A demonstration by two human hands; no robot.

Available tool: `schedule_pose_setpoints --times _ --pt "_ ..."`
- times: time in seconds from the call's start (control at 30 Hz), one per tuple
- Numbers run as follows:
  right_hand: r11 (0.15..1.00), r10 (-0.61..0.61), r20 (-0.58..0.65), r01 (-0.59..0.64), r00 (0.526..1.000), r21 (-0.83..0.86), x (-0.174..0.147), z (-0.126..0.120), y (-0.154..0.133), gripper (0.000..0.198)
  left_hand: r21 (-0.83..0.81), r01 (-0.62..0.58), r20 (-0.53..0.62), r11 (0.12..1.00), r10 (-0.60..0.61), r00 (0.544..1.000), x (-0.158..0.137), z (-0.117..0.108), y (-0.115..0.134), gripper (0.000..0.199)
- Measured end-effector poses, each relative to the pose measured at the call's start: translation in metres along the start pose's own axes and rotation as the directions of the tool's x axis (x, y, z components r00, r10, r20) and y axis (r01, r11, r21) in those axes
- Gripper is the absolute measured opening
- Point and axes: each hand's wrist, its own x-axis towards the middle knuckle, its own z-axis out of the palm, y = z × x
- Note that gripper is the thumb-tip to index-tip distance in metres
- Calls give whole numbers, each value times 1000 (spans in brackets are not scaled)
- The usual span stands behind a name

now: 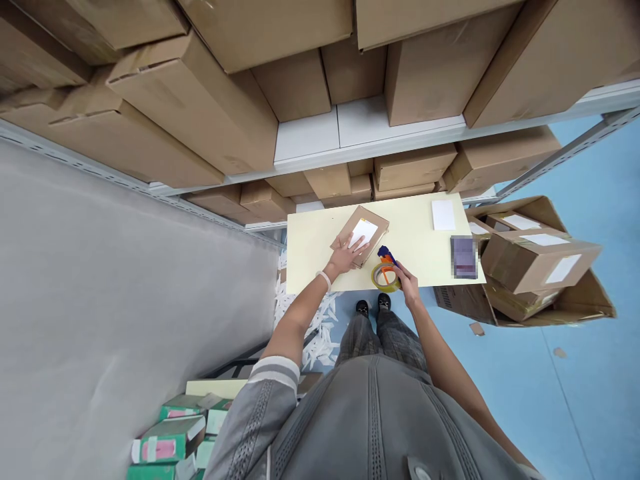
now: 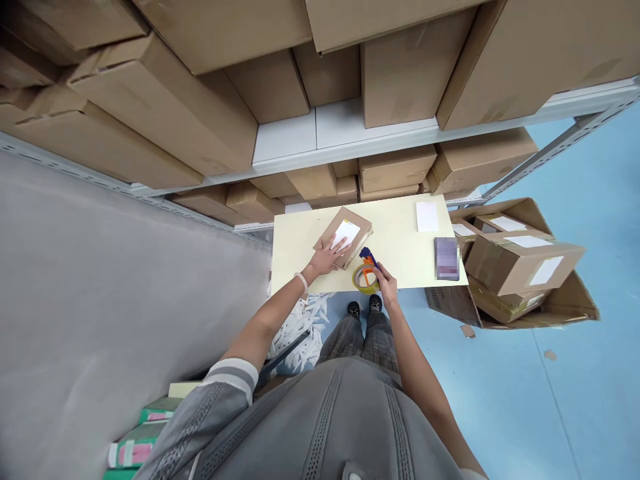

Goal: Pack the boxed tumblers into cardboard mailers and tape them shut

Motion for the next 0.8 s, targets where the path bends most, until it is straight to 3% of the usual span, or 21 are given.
schedule_pose_setpoints --times 0.1,0.23,0.47,0.57,0.8 --pt "999 33 -9 -33 999 12 4 -5 -5 76 34 5 20 999 -6 1000 4 4 1 87" --pt "998 55 -28 -54 998 41 14 -12 -19 75 35 100 3 994 -100 995 19 9 19 83" --pt "996 -82 -12 83 997 19 41 -29 -51 68 21 235 21 972 -235 972 48 11 49 84" --pt "1000 -24 1 24 1000 -6 34 -30 -42 72 -1 256 26 967 -256 966 50 11 50 84" --pt "998 62 -50 -63 997 -23 -14 -42 15 79 -36 284 36 958 -283 958 49 8 50 84"
